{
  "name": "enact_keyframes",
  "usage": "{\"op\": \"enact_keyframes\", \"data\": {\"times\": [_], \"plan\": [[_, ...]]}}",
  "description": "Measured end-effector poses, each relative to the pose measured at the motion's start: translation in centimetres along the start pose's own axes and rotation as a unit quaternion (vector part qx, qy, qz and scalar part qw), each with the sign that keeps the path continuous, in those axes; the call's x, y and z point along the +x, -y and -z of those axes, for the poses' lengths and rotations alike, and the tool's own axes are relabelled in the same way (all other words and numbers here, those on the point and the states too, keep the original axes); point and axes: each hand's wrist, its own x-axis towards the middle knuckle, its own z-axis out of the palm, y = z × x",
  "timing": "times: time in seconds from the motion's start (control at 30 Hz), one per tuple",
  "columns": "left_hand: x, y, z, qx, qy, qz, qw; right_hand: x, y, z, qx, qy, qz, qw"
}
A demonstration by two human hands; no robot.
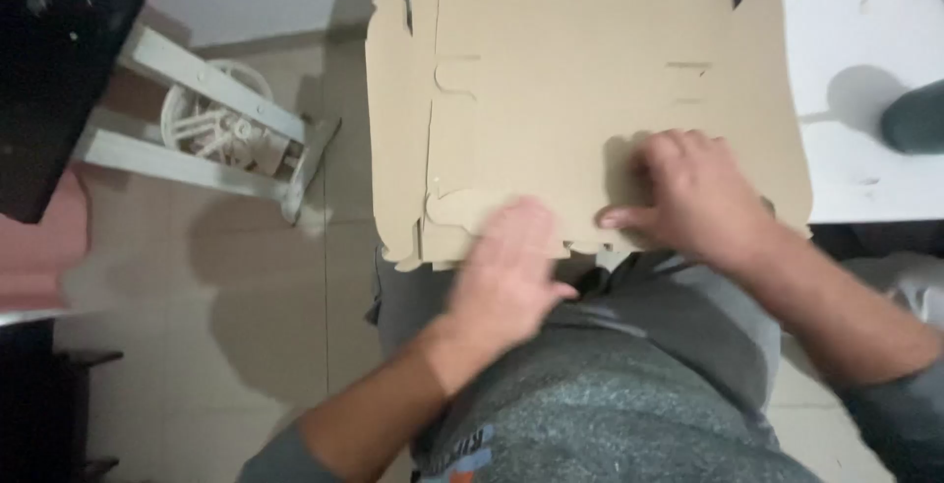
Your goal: The person folds a flat cardboard box blank into a three-dimensional box by hand. They fold the side flaps upward, tuck the locking tabs into slots, and press the seams to secure the shape. The person repeats the folding process on the same box multiple times during the clip.
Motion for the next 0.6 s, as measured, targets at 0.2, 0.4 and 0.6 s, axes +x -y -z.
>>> {"op": "enact_keyframes", "data": {"times": [0.2, 0.4, 0.6], "plan": [[-4.1, 2.4, 1.2, 0.105, 0.056, 0.107, 0.987, -1.2, -1.9, 0.2, -0.051, 0.054, -0.091, 0.993], [1.3, -1.7, -3.0, 0.024, 0.083, 0.007, 0.996, -1.0, -0.6, 0.1, -0.067, -0.033, 0.026, 0.997], [-2.8, 0.2, -0.3, 0.092, 0.130, 0.015, 0.987, -3.9, -6.0, 0.0, -0.023, 0.074, -0.137, 0.987]]}}
